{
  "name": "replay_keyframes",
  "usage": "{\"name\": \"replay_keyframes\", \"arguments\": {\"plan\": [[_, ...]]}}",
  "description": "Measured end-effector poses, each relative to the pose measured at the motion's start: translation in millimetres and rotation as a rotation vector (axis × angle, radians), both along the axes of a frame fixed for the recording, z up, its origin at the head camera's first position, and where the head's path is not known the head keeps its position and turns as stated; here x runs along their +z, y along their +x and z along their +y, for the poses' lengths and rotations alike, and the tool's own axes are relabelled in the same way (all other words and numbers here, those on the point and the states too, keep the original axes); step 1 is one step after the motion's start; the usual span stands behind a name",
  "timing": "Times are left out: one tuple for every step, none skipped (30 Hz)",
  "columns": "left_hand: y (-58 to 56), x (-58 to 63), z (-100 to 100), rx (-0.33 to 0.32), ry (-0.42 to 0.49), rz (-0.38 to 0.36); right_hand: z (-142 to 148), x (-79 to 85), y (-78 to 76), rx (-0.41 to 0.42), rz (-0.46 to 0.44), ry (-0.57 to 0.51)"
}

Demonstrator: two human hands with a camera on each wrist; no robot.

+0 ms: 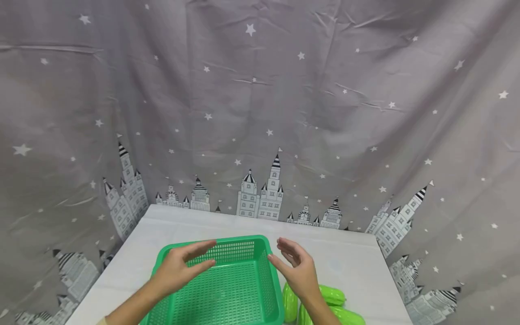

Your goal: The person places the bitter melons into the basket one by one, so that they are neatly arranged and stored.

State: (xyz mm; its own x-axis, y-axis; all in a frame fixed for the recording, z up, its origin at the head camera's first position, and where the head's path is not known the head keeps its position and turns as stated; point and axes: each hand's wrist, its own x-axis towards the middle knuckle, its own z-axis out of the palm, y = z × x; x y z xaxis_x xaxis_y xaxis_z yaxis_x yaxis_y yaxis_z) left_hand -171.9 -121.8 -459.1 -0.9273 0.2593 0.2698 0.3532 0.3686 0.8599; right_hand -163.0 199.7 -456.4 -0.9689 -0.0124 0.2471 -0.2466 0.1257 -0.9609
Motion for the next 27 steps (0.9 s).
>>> {"name": "replay_keyframes", "arguments": {"plan": [[-2.3, -2.9, -4, 0.017, 0.005, -0.013, 5, -2.5, -0.2, 0.001, -0.019, -0.001], [-4.8, -6.6, -10, 0.038, 0.01, -0.024, 10, -5.0, 0.1, -0.006, -0.044, 0.002], [-7.3, -11.7, -18, 0.077, 0.008, -0.032, 17, -8.1, 1.2, -0.026, -0.071, 0.006], [-9.8, -17.0, -26, 0.121, -0.004, -0.046, 25, -11.7, 2.4, -0.047, -0.096, 0.013], [-12.3, -22.9, -34, 0.158, -0.016, -0.057, 34, -15.6, 4.1, -0.069, -0.116, 0.023], [-14.6, -29.0, -43, 0.196, -0.039, -0.065, 44, -19.5, 6.5, -0.098, -0.132, 0.037], [-16.8, -34.8, -52, 0.229, -0.06, -0.082, 54, -23.1, 9.1, -0.129, -0.154, 0.053], [-18.7, -39.9, -60, 0.254, -0.083, -0.092, 64, -26.3, 12.1, -0.158, -0.181, 0.062], [-20.7, -44.4, -67, 0.277, -0.108, -0.102, 74, -29.6, 15.1, -0.183, -0.205, 0.072], [-22.8, -47.7, -73, 0.285, -0.13, -0.114, 83, -32.4, 17.7, -0.2, -0.232, 0.083], [-24.9, -50.4, -79, 0.292, -0.146, -0.123, 92, -34.6, 20.4, -0.216, -0.264, 0.09], [-27.3, -52.6, -84, 0.302, -0.165, -0.125, 100, -36.3, 23.3, -0.232, -0.3, 0.097], [-29.5, -53.9, -89, 0.311, -0.178, -0.129, 108, -37.5, 25.9, -0.25, -0.34, 0.107], [-31.9, -55.0, -93, 0.321, -0.192, -0.133, 115, -38.6, 28.3, -0.262, -0.376, 0.111], [-34.5, -56.0, -97, 0.328, -0.206, -0.134, 122, -39.9, 30.4, -0.275, -0.407, 0.121], [-36.8, -56.8, -99, 0.335, -0.218, -0.135, 129, -40.8, 32.6, -0.287, -0.437, 0.122], [-39.0, -57.4, -102, 0.34, -0.232, -0.137, 134, -41.7, 34.7, -0.298, -0.46, 0.12], [-41.0, -57.9, -104, 0.343, -0.246, -0.138, 139, -42.5, 36.8, -0.312, -0.478, 0.119], [-42.7, -58.2, -105, 0.343, -0.26, -0.141, 143, -43.3, 38.7, -0.326, -0.492, 0.12], [-44.3, -58.6, -106, 0.34, -0.27, -0.144, 147, -44.4, 40.3, -0.336, -0.498, 0.124], [-45.6, -58.9, -106, 0.337, -0.279, -0.143, 150, -45.3, 42.0, -0.348, -0.505, 0.134], [-46.9, -59.2, -107, 0.338, -0.292, -0.142, 153, -46.3, 43.6, -0.358, -0.51, 0.136], [-47.8, -59.4, -107, 0.337, -0.302, -0.143, 156, -47.4, 44.9, -0.367, -0.515, 0.142], [-48.8, -59.8, -107, 0.338, -0.312, -0.141, 158, -48.6, 46.3, -0.379, -0.521, 0.155], [-49.9, -60.3, -108, 0.341, -0.321, -0.14, 161, -49.9, 47.9, -0.388, -0.533, 0.164], [-50.9, -60.6, -108, 0.344, -0.328, -0.142, 164, -51.5, 49.6, -0.396, -0.546, 0.175], [-52.1, -61.6, -109, 0.35, -0.34, -0.144, 168, -53.1, 51.6, -0.404, -0.557, 0.181]]}}
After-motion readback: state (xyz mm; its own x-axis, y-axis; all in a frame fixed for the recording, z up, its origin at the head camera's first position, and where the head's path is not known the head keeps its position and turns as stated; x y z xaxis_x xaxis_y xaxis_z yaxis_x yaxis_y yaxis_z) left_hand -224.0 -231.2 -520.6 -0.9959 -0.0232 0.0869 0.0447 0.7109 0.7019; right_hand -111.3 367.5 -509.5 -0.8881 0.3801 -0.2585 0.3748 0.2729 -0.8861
